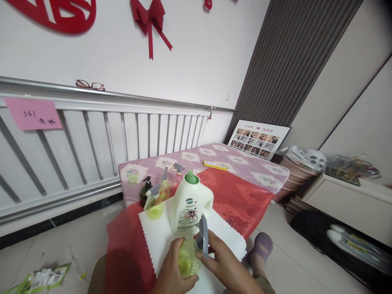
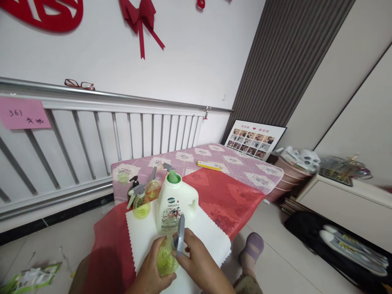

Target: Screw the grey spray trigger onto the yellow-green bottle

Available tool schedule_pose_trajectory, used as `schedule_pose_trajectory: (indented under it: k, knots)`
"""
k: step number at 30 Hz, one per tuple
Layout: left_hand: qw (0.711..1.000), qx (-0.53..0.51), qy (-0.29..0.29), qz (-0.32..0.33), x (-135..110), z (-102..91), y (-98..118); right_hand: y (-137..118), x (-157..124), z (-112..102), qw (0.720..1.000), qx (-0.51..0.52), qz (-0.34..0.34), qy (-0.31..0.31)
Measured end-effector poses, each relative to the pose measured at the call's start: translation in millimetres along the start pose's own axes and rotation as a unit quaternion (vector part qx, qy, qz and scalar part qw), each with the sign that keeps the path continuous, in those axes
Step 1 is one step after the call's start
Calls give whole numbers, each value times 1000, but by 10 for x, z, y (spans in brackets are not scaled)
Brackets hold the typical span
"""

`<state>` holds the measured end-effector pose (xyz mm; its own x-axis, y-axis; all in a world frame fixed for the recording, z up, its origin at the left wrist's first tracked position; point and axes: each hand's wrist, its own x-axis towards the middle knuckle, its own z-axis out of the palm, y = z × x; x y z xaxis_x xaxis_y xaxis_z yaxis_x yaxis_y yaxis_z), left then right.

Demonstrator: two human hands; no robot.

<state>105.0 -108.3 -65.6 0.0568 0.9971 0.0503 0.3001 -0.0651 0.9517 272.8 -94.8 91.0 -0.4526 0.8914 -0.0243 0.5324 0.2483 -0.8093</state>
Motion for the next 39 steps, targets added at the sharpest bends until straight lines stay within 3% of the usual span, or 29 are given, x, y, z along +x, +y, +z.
schedule_pose_trajectory:
  k: [14,23,34,39]
  knots:
    - [1000,10,0,-3,-1,-8,67,17,-20,70,999,-13,15,32]
    - [1000,23,-11,-17,-14,-37,128,-21,-7,-49,999,-42,-15,-6]
    - [1000,20,-5,-18,1,-1,19,-126,41,-110,996,-78,-20,-35]
    - [1000,15,-5,-3,2,-13,26,-46,44,-61,997,-74,-33,-14]
